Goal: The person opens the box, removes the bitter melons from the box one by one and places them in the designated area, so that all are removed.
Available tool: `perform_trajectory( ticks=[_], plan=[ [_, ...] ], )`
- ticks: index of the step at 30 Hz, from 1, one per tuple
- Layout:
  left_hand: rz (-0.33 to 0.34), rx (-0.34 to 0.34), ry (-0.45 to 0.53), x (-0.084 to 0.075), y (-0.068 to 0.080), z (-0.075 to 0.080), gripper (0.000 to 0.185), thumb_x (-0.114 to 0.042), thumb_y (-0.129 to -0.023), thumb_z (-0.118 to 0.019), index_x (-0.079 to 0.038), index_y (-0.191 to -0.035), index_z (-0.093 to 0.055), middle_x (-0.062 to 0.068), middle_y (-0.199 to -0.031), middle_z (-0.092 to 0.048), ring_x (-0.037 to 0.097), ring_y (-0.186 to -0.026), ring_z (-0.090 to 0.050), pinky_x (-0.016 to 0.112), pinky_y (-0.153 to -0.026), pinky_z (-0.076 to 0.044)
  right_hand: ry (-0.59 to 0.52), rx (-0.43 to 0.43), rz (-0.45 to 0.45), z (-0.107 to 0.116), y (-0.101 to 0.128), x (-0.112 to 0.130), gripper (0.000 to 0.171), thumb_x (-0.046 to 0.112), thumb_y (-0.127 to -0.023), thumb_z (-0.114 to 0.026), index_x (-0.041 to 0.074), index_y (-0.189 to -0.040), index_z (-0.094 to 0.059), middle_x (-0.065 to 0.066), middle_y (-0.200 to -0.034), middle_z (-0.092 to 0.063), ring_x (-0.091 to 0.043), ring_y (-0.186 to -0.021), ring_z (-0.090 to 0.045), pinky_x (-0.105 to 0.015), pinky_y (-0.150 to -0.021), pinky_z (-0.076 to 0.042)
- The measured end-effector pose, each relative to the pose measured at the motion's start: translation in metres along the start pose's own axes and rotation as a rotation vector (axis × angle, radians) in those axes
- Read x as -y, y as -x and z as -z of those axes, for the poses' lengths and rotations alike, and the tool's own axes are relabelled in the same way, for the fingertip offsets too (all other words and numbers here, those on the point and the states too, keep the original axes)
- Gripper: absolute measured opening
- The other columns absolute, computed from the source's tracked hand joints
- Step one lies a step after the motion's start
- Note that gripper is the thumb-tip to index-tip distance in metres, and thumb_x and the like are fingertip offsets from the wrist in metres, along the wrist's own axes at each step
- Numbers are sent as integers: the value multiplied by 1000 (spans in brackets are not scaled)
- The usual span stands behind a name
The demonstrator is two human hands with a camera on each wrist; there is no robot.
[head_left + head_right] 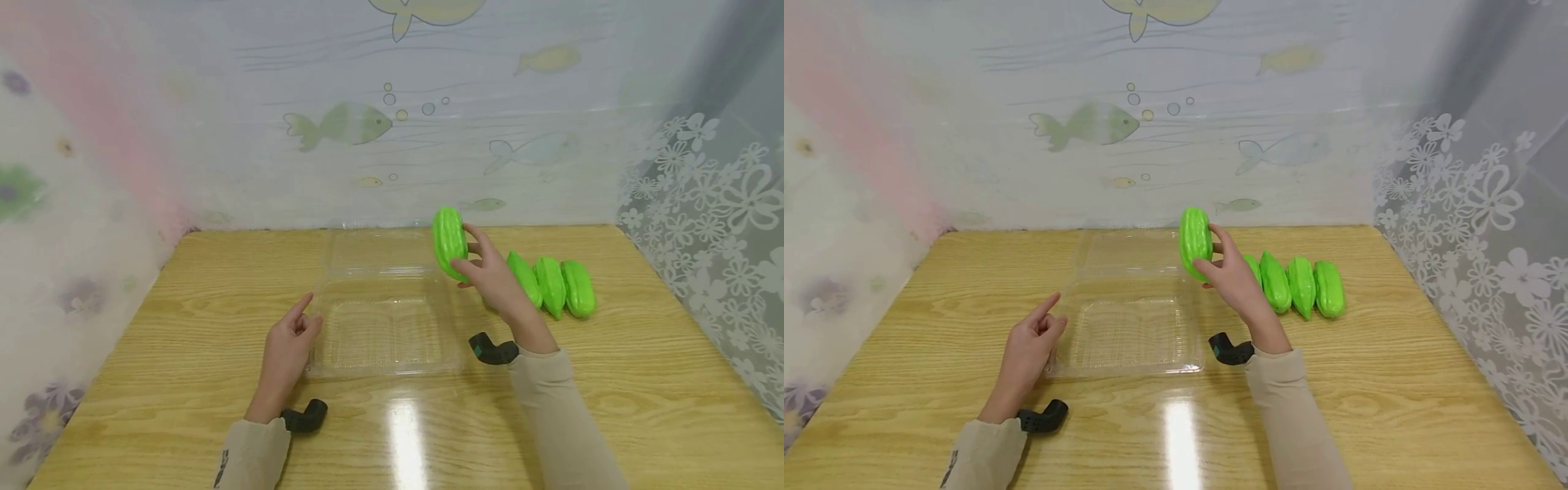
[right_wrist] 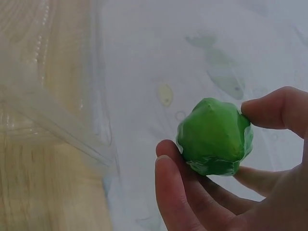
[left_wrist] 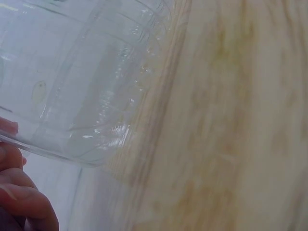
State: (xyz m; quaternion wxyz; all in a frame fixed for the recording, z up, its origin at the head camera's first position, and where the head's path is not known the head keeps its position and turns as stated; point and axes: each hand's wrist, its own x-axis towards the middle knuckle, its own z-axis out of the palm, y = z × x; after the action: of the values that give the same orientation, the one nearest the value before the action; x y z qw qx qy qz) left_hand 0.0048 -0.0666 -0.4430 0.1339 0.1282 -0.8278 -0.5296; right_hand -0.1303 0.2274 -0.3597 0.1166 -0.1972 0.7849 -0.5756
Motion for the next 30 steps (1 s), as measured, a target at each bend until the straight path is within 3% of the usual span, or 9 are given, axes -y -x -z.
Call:
perform_trajectory(
  ticks=[11,18,22,27,30],
  plan=[
    [-5,4,-4,1,-2,0,48,-26,-88,-56,-20,-134,-42,4,-67,-49,13,-53,-36,27,-55,-35,106,-16,-44,2,-2,-8,70,29,-89,-54,26,-144,-10,-16,-132,-33,-28,-101,-52,-38,-68,-48],
    [-13,14,5,2,-1,0,48,-26,-89,-55,-20,-134,-41,5,-67,-48,13,-52,-35,27,-53,-35,228,-24,-114,8,-4,-18,73,35,-88,-53,27,-144,-6,-17,-134,-31,-29,-96,-54,-44,-72,-46],
    [-16,18,13,2,-1,0,48,-26,-89,-55,-19,-134,-41,5,-67,-48,13,-52,-35,27,-53,-35,278,-6,-156,12,-4,-24,76,36,-88,-52,27,-144,-2,-19,-135,-30,-32,-89,-57,-44,-72,-45],
    [-19,12,12,3,-1,1,48,-27,-89,-56,-19,-134,-42,4,-67,-48,13,-52,-35,27,-53,-34,325,24,-215,14,-4,-25,77,33,-88,-52,22,-145,-2,-19,-135,-31,-31,-97,-54,-43,-77,-44],
    [-20,12,14,4,-1,1,48,-26,-88,-56,-19,-134,-42,4,-67,-49,13,-52,-35,27,-53,-34,328,41,-241,13,-3,-24,76,31,-88,-53,19,-145,-3,-19,-133,-32,-32,-93,-56,-44,-75,-45]
  ],
)
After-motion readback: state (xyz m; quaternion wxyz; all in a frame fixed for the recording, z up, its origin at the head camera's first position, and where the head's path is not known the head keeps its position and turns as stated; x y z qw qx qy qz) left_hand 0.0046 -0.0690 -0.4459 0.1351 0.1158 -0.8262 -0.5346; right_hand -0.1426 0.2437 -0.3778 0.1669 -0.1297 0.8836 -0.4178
